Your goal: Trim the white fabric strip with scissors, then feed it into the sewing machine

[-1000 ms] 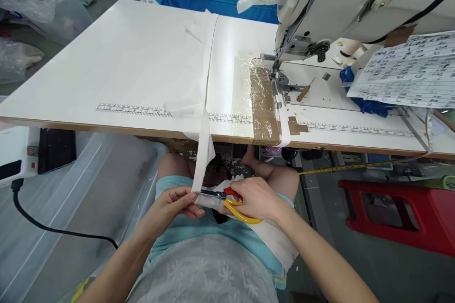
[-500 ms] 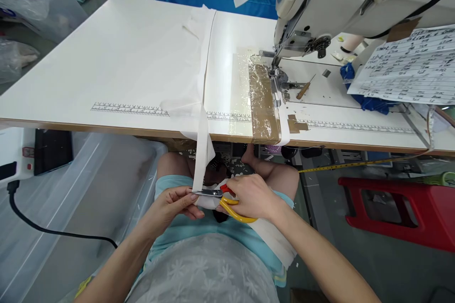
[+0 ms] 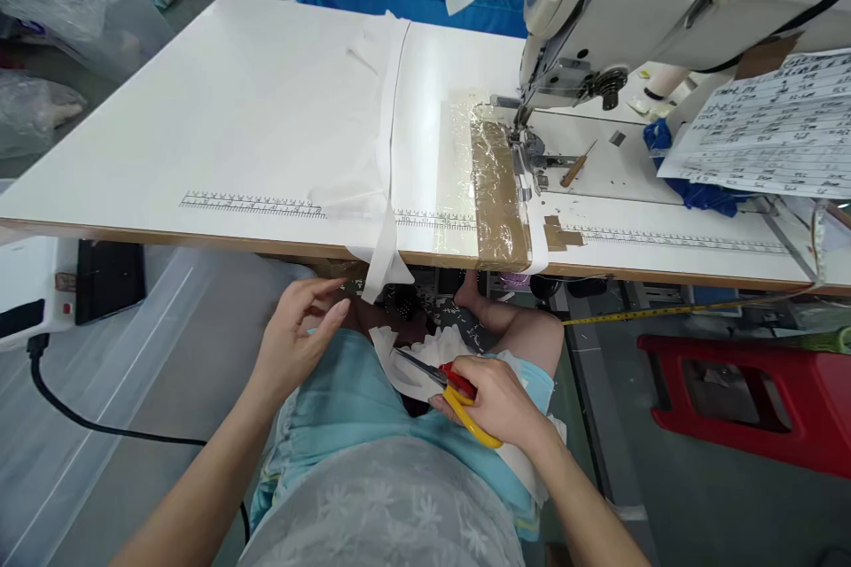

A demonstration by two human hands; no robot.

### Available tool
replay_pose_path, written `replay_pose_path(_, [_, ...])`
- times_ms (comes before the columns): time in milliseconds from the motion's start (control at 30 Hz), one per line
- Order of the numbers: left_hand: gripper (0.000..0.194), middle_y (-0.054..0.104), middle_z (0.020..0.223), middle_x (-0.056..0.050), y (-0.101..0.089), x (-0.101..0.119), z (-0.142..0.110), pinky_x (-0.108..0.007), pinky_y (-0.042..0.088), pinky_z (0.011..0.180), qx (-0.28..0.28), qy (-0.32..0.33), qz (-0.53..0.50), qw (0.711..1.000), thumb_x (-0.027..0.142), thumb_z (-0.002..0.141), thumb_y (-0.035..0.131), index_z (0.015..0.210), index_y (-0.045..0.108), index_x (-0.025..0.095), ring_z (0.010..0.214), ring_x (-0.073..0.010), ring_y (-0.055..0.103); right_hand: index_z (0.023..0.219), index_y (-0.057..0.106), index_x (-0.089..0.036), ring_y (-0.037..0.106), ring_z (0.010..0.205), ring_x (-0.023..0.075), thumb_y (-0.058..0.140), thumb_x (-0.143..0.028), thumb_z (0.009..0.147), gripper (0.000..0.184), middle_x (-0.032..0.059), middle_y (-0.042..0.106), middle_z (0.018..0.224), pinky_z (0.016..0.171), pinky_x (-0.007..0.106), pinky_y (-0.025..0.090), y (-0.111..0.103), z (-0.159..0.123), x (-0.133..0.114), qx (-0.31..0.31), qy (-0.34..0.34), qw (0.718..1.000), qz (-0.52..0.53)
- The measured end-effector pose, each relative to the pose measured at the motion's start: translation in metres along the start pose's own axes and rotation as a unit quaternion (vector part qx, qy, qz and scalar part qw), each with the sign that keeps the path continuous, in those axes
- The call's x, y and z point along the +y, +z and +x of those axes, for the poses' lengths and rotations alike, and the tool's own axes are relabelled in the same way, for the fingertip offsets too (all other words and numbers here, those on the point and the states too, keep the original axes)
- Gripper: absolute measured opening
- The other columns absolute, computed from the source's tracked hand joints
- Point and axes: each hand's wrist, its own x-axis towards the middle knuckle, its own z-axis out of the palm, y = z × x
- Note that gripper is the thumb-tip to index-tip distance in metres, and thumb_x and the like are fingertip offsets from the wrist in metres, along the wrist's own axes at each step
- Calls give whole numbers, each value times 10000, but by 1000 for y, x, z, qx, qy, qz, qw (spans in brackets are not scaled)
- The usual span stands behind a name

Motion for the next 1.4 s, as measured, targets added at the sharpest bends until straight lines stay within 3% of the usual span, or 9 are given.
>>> replay_pose_path(133, [292, 656, 900, -61, 27, 13, 9, -320, 496, 805, -19, 53, -62, 997, 461, 915, 524, 889, 651, 199, 881, -218, 615, 670, 317, -228, 398, 543, 120, 589, -469, 882, 420, -39, 427, 621, 505, 240, 259, 6, -14, 0, 18, 27, 998, 60])
replay_pose_path(300, [322, 631, 681, -22, 38, -26, -12, -269, 483, 594, -102, -184, -32, 977, 477, 925, 398, 874, 561, 203, 607, -194, 623, 675, 340, -229, 393, 561, 126, 610, -494, 879, 429, -39, 414, 627, 512, 240, 292, 1, -32, 10, 42, 66, 991, 108])
replay_pose_path(433, [168, 528, 500, 3, 17, -58, -45, -289, 405, 520, -103, -253, 81, 959, 345, 828, 503, 875, 562, 195, 505, -243, 580, 682, 396, -220, 408, 575, 126, 577, -516, 894, 407, -38, 430, 625, 528, 238, 318, 3, -47, 28, 47, 93, 984, 147])
replay_pose_path(567, [345, 587, 594, 5, 3, -18, -69, -284, 456, 566, -224, -210, -48, 951, 443, 913, 469, 1147, 549, 202, 598, -234, 636, 672, 424, -211, 394, 573, 120, 558, -546, 893, 423, -39, 432, 616, 525, 233, 317, 9, -51, 37, 55, 113, 980, 151])
replay_pose_path(733, [376, 689, 982, -88, 20, 48, -48, -287, 532, 702, -439, -135, -293, 839, 461, 968, 436, 1228, 557, 218, 879, -221, 673, 664, 411, -210, 366, 564, 111, 570, -564, 879, 444, -49, 399, 603, 507, 225, 292, 9, -54, 31, 61, 115, 977, 167])
replay_pose_path(867, [256, 611, 789, -48, 41, 59, -21, -240, 439, 575, -346, -5, -108, 932, 387, 929, 509, 868, 664, 193, 681, -159, 576, 666, 393, -209, 356, 579, 109, 585, -588, 869, 471, -50, 386, 620, 515, 227, 275, 1, -61, 21, 52, 124, 970, 201])
replay_pose_path(967, [290, 588, 965, -79, 47, 58, -16, -230, 391, 541, -286, 60, -67, 954, 397, 920, 528, 765, 657, 188, 704, -141, 531, 696, 400, -209, 347, 596, 112, 572, -607, 878, 470, -46, 396, 649, 533, 234, 274, -6, -64, 16, 27, 121, 968, 218])
replay_pose_path(1167, [380, 642, 555, -25, 47, 56, -22, -213, 442, 481, -417, -161, -255, 858, 554, 872, 584, 816, 581, 178, 488, -139, 578, 728, 394, -212, 340, 617, 114, 524, -659, 884, 491, -42, 401, 685, 542, 237, 284, -18, -49, 14, -42, 84, 973, 213])
replay_pose_path(1400, [488, 733, 660, -90, 43, 49, -25, -211, 535, 564, -421, -249, -318, 812, 609, 766, 694, 846, 639, 131, 637, -193, 714, 676, 383, -207, 298, 596, 106, 540, -694, 850, 540, -51, 325, 640, 518, 235, 248, -22, -28, 19, -138, 51, 972, 181])
